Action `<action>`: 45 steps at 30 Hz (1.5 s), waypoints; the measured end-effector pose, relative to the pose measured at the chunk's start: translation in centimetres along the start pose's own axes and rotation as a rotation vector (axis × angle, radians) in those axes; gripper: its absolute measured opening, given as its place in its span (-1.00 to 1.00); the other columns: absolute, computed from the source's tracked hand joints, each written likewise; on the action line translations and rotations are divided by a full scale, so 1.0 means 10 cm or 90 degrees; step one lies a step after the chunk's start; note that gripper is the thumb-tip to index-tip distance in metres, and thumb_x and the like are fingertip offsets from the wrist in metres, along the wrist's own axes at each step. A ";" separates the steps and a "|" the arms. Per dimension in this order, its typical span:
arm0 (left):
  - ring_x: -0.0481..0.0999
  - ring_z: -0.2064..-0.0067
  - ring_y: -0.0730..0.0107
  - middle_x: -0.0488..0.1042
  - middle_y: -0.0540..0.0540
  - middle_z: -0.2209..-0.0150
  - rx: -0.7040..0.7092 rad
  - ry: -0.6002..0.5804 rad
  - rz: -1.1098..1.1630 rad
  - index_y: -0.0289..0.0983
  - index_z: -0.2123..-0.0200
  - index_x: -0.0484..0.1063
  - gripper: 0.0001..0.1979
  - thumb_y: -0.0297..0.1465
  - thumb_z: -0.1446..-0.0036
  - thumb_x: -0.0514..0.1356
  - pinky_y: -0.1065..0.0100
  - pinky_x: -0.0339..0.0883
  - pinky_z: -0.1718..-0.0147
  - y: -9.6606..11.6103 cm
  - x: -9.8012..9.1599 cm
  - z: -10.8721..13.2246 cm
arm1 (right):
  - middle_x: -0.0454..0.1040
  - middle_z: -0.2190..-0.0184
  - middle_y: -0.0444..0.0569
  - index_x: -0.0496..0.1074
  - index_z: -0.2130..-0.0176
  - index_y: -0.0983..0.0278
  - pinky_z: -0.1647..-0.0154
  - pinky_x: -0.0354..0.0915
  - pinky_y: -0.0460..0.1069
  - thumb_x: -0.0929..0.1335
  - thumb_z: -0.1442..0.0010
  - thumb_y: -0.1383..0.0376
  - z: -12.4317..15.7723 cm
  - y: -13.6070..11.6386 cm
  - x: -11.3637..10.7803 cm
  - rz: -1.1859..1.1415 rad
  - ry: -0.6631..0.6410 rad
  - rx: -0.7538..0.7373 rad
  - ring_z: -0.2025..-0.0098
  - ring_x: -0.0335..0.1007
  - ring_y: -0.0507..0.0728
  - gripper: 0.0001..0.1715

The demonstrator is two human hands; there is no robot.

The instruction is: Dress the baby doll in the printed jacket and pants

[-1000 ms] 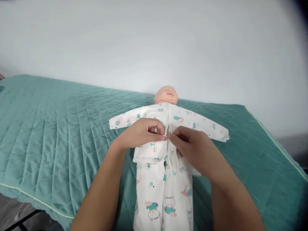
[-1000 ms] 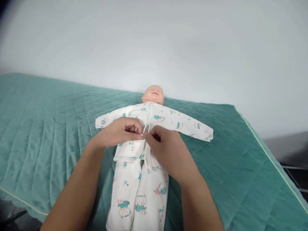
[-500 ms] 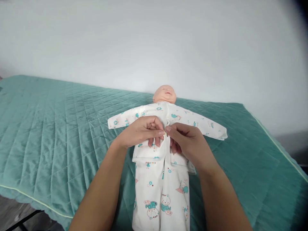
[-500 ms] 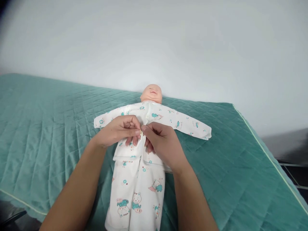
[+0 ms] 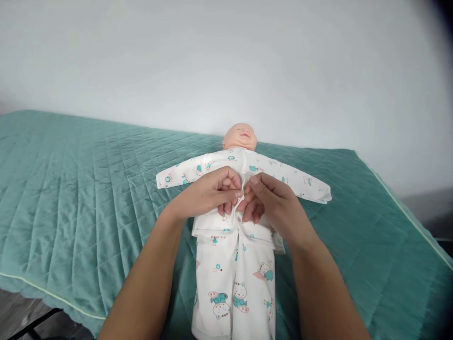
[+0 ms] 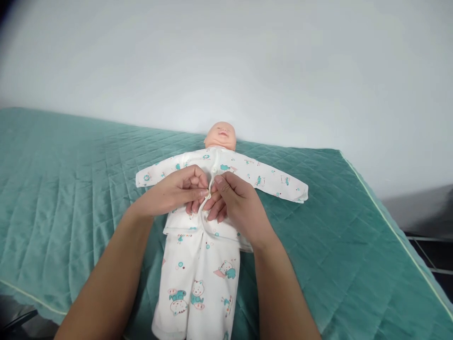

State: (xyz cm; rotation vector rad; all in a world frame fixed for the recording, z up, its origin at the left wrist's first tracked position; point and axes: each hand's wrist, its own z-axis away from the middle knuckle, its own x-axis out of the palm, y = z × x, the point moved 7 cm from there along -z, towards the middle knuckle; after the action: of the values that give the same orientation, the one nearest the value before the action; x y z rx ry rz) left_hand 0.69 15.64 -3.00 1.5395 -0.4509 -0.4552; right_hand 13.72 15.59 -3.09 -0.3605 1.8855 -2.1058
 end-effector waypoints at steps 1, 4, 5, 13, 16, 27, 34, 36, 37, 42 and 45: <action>0.46 0.49 0.55 0.46 0.06 0.44 -0.001 0.002 -0.014 -0.23 0.21 0.29 -0.85 -0.31 -0.30 0.20 0.47 0.39 0.49 0.01 0.01 0.01 | 0.57 0.51 -0.06 0.34 0.32 0.25 0.63 0.29 -0.15 0.30 -0.39 0.02 0.00 0.00 0.00 0.000 -0.001 -0.002 0.58 0.49 0.05 -0.62; 0.45 0.48 0.54 0.43 0.07 0.45 -0.003 0.011 -0.053 -0.23 0.22 0.28 -0.86 -0.29 -0.33 0.16 0.47 0.37 0.48 0.05 0.03 0.02 | 0.56 0.52 -0.07 0.32 0.33 0.24 0.64 0.28 -0.15 0.30 -0.39 0.03 0.00 0.00 0.01 0.000 0.001 -0.004 0.59 0.49 0.05 -0.63; 0.45 0.47 0.54 0.43 0.07 0.45 -0.006 0.014 -0.061 -0.22 0.22 0.27 -0.85 -0.28 -0.32 0.16 0.47 0.37 0.47 0.05 0.03 0.03 | 0.56 0.52 -0.08 0.32 0.34 0.24 0.64 0.28 -0.15 0.29 -0.39 0.03 0.00 0.00 0.01 -0.002 0.002 -0.003 0.60 0.48 0.04 -0.62; 0.44 0.47 0.55 0.42 0.10 0.43 -0.019 0.047 -0.091 -0.20 0.24 0.26 -0.90 -0.44 -0.22 0.17 0.48 0.37 0.47 0.04 0.03 0.03 | 0.56 0.50 -0.07 0.31 0.34 0.24 0.62 0.28 -0.15 0.28 -0.40 0.04 0.00 0.01 0.00 0.004 -0.008 0.000 0.57 0.50 0.04 -0.63; 0.45 0.48 0.55 0.44 0.10 0.44 -0.017 0.029 -0.056 -0.20 0.21 0.26 -0.90 -0.47 -0.22 0.13 0.47 0.40 0.46 0.04 0.03 0.03 | 0.56 0.48 -0.09 0.33 0.30 0.23 0.59 0.29 -0.15 0.32 -0.38 0.05 0.01 0.01 0.00 0.034 -0.019 0.005 0.55 0.49 0.02 -0.67; 0.47 0.52 0.55 0.47 0.08 0.47 -0.018 0.012 0.009 -0.22 0.20 0.29 -0.88 -0.47 -0.21 0.18 0.48 0.39 0.50 0.00 -0.01 0.02 | 0.52 0.47 -0.19 0.31 0.22 0.20 0.55 0.26 -0.15 0.41 -0.27 0.23 0.01 0.02 0.02 0.071 -0.066 0.014 0.50 0.48 0.00 -0.82; 0.44 0.54 0.56 0.45 0.09 0.50 -0.024 0.020 0.017 -0.23 0.23 0.29 -0.84 -0.56 -0.13 0.14 0.48 0.36 0.52 -0.01 -0.01 0.01 | 0.53 0.46 -0.17 0.31 0.23 0.21 0.57 0.22 -0.14 0.39 -0.24 0.29 0.00 0.03 0.02 0.070 -0.064 0.015 0.52 0.45 -0.01 -0.86; 0.44 0.53 0.56 0.45 0.08 0.50 -0.026 0.015 0.026 -0.23 0.24 0.29 -0.84 -0.57 -0.12 0.15 0.48 0.37 0.51 -0.01 -0.01 0.01 | 0.54 0.46 -0.17 0.32 0.22 0.21 0.57 0.23 -0.14 0.39 -0.24 0.30 -0.01 0.04 0.02 0.065 -0.077 0.020 0.52 0.45 -0.01 -0.87; 0.44 0.53 0.56 0.45 0.08 0.50 -0.028 0.013 0.029 -0.23 0.25 0.29 -0.84 -0.57 -0.11 0.15 0.47 0.37 0.50 -0.01 -0.01 0.01 | 0.55 0.45 -0.17 0.32 0.22 0.21 0.57 0.23 -0.14 0.38 -0.24 0.30 -0.01 0.04 0.02 0.064 -0.084 0.022 0.52 0.45 -0.01 -0.87; 0.47 0.53 0.55 0.49 0.07 0.46 -0.064 -0.026 0.015 -0.23 0.23 0.29 -0.83 -0.56 -0.11 0.13 0.51 0.31 0.55 -0.03 0.00 0.03 | 0.52 0.50 -0.20 0.35 0.25 0.22 0.55 0.26 -0.14 0.34 -0.21 0.39 0.00 0.03 0.03 0.080 -0.109 0.022 0.56 0.40 -0.04 -0.91; 0.49 0.52 0.54 0.53 0.05 0.41 -0.102 -0.040 0.016 -0.22 0.20 0.28 -0.80 -0.55 -0.10 0.16 0.53 0.29 0.59 -0.06 0.00 0.06 | 0.50 0.54 -0.22 0.36 0.25 0.22 0.57 0.24 -0.15 0.32 -0.20 0.41 0.00 0.02 0.04 0.077 -0.118 0.018 0.59 0.36 -0.04 -0.90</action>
State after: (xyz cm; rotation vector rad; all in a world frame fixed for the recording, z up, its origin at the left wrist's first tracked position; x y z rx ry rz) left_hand 0.34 15.16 -3.59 1.3668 -0.4714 -0.5088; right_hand 13.33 15.37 -3.29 -0.4100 1.7267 -1.9460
